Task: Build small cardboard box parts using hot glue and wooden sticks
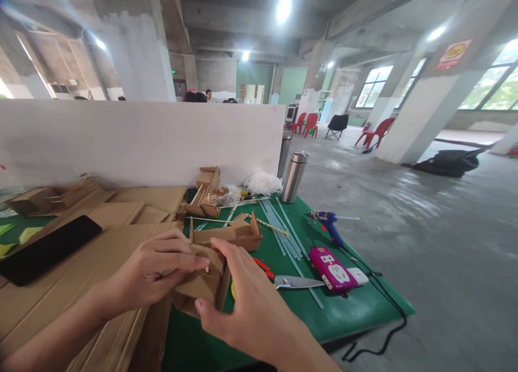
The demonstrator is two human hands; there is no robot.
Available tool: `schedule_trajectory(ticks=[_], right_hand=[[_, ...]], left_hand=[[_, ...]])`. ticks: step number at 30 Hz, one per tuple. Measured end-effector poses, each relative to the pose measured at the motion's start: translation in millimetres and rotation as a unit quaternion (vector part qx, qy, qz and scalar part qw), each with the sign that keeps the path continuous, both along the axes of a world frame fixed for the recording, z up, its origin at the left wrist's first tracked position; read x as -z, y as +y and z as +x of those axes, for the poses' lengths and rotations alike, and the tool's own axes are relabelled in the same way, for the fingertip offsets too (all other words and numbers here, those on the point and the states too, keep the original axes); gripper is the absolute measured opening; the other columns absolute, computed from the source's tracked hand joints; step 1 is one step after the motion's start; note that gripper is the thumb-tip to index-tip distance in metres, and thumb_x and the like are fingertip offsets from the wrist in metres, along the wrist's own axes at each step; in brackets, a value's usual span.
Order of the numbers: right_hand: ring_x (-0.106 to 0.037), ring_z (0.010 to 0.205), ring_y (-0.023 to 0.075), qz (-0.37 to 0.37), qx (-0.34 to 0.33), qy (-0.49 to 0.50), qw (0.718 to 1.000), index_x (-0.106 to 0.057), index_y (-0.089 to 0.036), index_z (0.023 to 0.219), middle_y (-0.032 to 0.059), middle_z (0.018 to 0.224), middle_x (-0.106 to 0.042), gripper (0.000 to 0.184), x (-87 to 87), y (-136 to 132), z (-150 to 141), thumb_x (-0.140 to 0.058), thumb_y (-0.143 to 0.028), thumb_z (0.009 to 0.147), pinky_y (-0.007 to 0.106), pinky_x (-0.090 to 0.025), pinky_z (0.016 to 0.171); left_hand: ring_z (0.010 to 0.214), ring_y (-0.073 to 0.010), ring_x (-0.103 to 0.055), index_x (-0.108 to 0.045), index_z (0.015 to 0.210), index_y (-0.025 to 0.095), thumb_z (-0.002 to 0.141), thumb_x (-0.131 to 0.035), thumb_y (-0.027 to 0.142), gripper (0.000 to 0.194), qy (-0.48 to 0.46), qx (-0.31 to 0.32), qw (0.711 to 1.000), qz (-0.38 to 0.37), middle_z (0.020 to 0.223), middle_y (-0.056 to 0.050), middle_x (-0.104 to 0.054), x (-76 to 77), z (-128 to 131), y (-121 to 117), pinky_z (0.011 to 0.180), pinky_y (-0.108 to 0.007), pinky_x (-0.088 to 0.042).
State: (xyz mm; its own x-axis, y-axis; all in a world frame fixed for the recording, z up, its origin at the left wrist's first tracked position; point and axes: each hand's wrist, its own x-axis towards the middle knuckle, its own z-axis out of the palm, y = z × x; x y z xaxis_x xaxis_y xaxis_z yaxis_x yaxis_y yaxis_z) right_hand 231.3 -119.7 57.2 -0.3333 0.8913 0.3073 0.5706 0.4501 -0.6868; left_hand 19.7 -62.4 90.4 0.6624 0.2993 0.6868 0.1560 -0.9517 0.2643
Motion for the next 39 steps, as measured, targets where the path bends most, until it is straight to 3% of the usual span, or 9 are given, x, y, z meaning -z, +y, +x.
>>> schedule_trajectory(ticks=[3,10,16,21,27,33,36,39], right_hand=[[-0.042,0.138,0.0274,-0.025,-0.006,-0.004,1.0,-0.032,-0.021,0.146,0.0128,0.15,-0.045,0.072,-0.8,-0.7,1.9,-0.064,-0.04,0.084,0.047,-0.038,0.114],[-0.02,0.149,0.0344,-0.141,-0.033,-0.046,0.988,-0.022,-0.015,0.154,0.0171,0.162,-0.023,0.107,11.0,-3.5,12.7,-0.071,-0.065,0.073,0.055,-0.023,0.119],[-0.03,0.145,0.0356,-0.162,-0.038,-0.094,0.982,-0.029,-0.013,0.153,0.0195,0.158,-0.032,0.104,24.3,1.1,11.6,-0.074,-0.06,0.072,0.053,-0.029,0.117],[-0.034,0.144,0.0331,-0.178,-0.035,-0.102,0.978,-0.033,-0.014,0.152,0.0165,0.157,-0.037,0.093,29.7,1.0,-0.5,-0.075,-0.039,0.073,0.05,-0.03,0.117],[-0.039,0.141,0.0314,-0.133,-0.012,-0.053,0.99,-0.035,-0.015,0.148,0.0161,0.153,-0.042,0.081,31.9,1.4,-1.2,-0.069,-0.035,0.077,0.051,-0.033,0.115],[-0.045,0.136,0.0268,-0.004,0.002,-0.004,1.0,-0.033,-0.023,0.144,0.0114,0.147,-0.048,0.072,6.1,1.8,-1.0,-0.066,-0.036,0.082,0.047,-0.04,0.112],[-0.044,0.137,0.0263,-0.005,-0.009,-0.017,1.0,-0.032,-0.023,0.144,0.0113,0.147,-0.047,0.071,-2.2,1.7,-2.1,-0.066,-0.038,0.084,0.046,-0.04,0.113],[-0.034,0.144,0.0303,-0.014,-0.02,-0.027,0.999,-0.028,-0.022,0.147,0.014,0.155,-0.038,0.085,0.2,1.8,2.0,-0.069,-0.053,0.081,0.05,-0.035,0.115]], left_hand=[[0.069,-0.0148,-0.062,-0.074,0.103,0.018,0.093,-0.058,0.008,0.021,-0.003,0.001,1.0,0.005,0.076,-0.004,-0.073,0.4,-0.2,0.8,0.069,-0.028,-0.05],[0.068,-0.0147,-0.06,-0.074,0.103,0.016,0.092,-0.057,0.004,0.023,0.004,-0.001,1.0,0.008,0.075,-0.004,-0.072,-0.4,-0.2,-0.4,0.069,-0.028,-0.049],[0.07,-0.0148,-0.06,-0.073,0.106,0.016,0.091,-0.058,0.002,0.025,0.005,-0.003,1.0,-0.002,0.076,-0.004,-0.072,0.3,-0.5,0.7,0.07,-0.028,-0.048],[0.072,-0.0166,-0.058,-0.074,0.104,0.017,0.091,-0.06,0.003,0.024,0.019,-0.009,1.0,-0.016,0.076,-0.004,-0.071,2.1,-2.4,2.9,0.069,-0.028,-0.047],[0.071,-0.0164,-0.058,-0.074,0.104,0.016,0.091,-0.058,0.002,0.025,0.017,0.001,1.0,-0.012,0.076,-0.004,-0.071,3.8,-4.5,1.1,0.07,-0.029,-0.048],[0.074,-0.0154,-0.059,-0.074,0.104,0.014,0.09,-0.061,0.003,0.022,0.006,0.003,1.0,-0.02,0.079,-0.005,-0.071,2.8,-4.6,1.1,0.073,-0.027,-0.049],[0.075,-0.015,-0.06,-0.074,0.105,0.013,0.09,-0.06,0.002,0.023,0.004,0.006,1.0,-0.017,0.081,-0.005,-0.072,2.0,-5.6,3.2,0.072,-0.027,-0.049],[0.073,-0.0151,-0.059,-0.074,0.106,0.013,0.091,-0.06,0.004,0.022,0.008,0.007,1.0,-0.01,0.078,-0.005,-0.071,1.9,-5.9,3.5,0.072,-0.028,-0.049]])
